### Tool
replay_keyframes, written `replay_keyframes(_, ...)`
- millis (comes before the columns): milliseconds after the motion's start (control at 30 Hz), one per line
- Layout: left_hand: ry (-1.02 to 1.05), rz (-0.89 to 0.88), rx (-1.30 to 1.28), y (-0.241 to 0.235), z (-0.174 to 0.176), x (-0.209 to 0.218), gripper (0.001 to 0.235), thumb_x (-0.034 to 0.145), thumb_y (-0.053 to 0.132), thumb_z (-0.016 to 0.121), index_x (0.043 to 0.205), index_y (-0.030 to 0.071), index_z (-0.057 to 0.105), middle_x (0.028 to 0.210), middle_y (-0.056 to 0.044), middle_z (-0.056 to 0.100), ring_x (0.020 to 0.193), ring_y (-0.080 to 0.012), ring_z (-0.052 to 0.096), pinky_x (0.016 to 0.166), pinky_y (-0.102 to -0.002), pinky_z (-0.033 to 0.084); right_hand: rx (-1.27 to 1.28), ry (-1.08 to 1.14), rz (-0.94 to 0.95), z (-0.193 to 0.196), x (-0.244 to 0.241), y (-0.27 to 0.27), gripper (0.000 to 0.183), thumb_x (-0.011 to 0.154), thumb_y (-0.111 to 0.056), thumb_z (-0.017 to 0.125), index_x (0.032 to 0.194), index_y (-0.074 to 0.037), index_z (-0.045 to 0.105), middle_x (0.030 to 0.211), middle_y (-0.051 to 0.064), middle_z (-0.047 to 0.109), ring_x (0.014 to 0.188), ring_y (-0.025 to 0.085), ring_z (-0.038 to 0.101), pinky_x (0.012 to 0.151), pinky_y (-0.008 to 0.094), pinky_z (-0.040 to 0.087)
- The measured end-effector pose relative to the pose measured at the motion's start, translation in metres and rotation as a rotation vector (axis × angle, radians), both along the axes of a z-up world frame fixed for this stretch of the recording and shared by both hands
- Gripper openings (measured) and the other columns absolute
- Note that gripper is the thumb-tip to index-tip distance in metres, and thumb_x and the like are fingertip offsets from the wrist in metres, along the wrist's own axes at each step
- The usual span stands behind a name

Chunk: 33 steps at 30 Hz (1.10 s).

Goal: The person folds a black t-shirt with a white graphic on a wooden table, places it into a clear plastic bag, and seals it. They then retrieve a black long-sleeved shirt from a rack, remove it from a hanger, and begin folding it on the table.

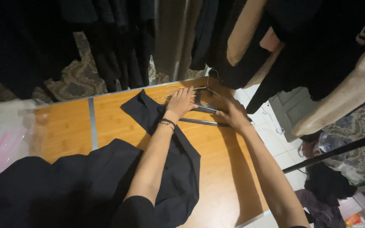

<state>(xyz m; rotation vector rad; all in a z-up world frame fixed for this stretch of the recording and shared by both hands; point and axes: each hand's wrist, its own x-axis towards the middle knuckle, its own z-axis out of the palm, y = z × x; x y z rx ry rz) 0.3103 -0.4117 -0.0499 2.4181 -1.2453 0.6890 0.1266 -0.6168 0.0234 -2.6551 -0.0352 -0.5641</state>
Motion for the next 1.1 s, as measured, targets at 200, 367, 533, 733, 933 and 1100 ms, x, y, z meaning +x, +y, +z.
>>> replay_keyframes(200,0.17,-0.065,0.044,-0.001,-0.002,-0.002,0.093,0.088,0.06,0.067,0.154,0.002,0.036,0.143,-0.016,0.051,0.136,-0.0334,0.044,0.115,-0.046,0.032,0.03,0.019,-0.033,-0.025,0.007,-0.011,0.078,0.082,-0.031,0.085,0.145,-0.002,0.05,0.131,0.027,0.061,0.12,0.042,0.058,0.099,0.044,0.046)
replay_keyframes(367,0.224,-0.082,0.088,-0.005,-0.021,0.006,0.092,0.092,0.059,0.064,0.156,0.002,0.031,0.154,-0.017,0.042,0.144,-0.0346,0.035,0.123,-0.052,0.02,0.451,0.166,-0.009,-0.075,0.026,-0.036,0.074,0.081,-0.032,0.084,0.141,-0.002,0.053,0.128,0.022,0.066,0.119,0.033,0.064,0.101,0.04,0.05)
replay_keyframes(533,0.237,-0.061,0.016,-0.004,-0.011,-0.008,0.09,0.092,0.053,0.064,0.155,0.0,0.029,0.158,-0.019,0.034,0.149,-0.0341,0.025,0.122,-0.053,0.013,0.42,0.251,-0.134,-0.079,0.027,-0.035,0.075,0.084,-0.032,0.083,0.144,-0.002,0.05,0.13,0.023,0.066,0.119,0.033,0.063,0.103,0.04,0.048)
replay_keyframes(733,0.266,0.013,0.028,0.037,0.035,-0.049,0.086,0.09,0.044,0.068,0.155,0.001,0.033,0.157,-0.018,0.038,0.15,-0.0346,0.027,0.124,-0.051,0.016,0.331,0.183,-0.068,-0.035,0.007,0.001,0.081,0.08,-0.031,0.082,0.148,-0.005,0.048,0.132,0.02,0.067,0.121,0.032,0.065,0.105,0.042,0.048)
replay_keyframes(933,0.442,0.125,0.131,0.132,0.093,-0.096,0.068,0.092,0.043,0.065,0.146,0.006,0.049,0.148,-0.016,0.05,0.139,-0.0355,0.043,0.113,-0.051,0.033,-0.079,-0.097,-0.16,-0.004,-0.028,0.078,0.076,0.086,-0.032,0.082,0.146,-0.001,0.048,0.137,0.026,0.058,0.123,0.042,0.058,0.102,0.047,0.046)
replay_keyframes(1100,0.524,0.265,0.229,0.234,0.119,-0.133,0.055,0.096,0.041,0.061,0.142,0.012,0.055,0.14,-0.015,0.058,0.132,-0.0356,0.051,0.108,-0.055,0.039,0.316,0.037,0.264,0.026,-0.082,0.201,0.067,0.089,-0.039,0.077,0.143,-0.005,0.053,0.141,0.018,0.061,0.133,0.033,0.06,0.111,0.041,0.047)
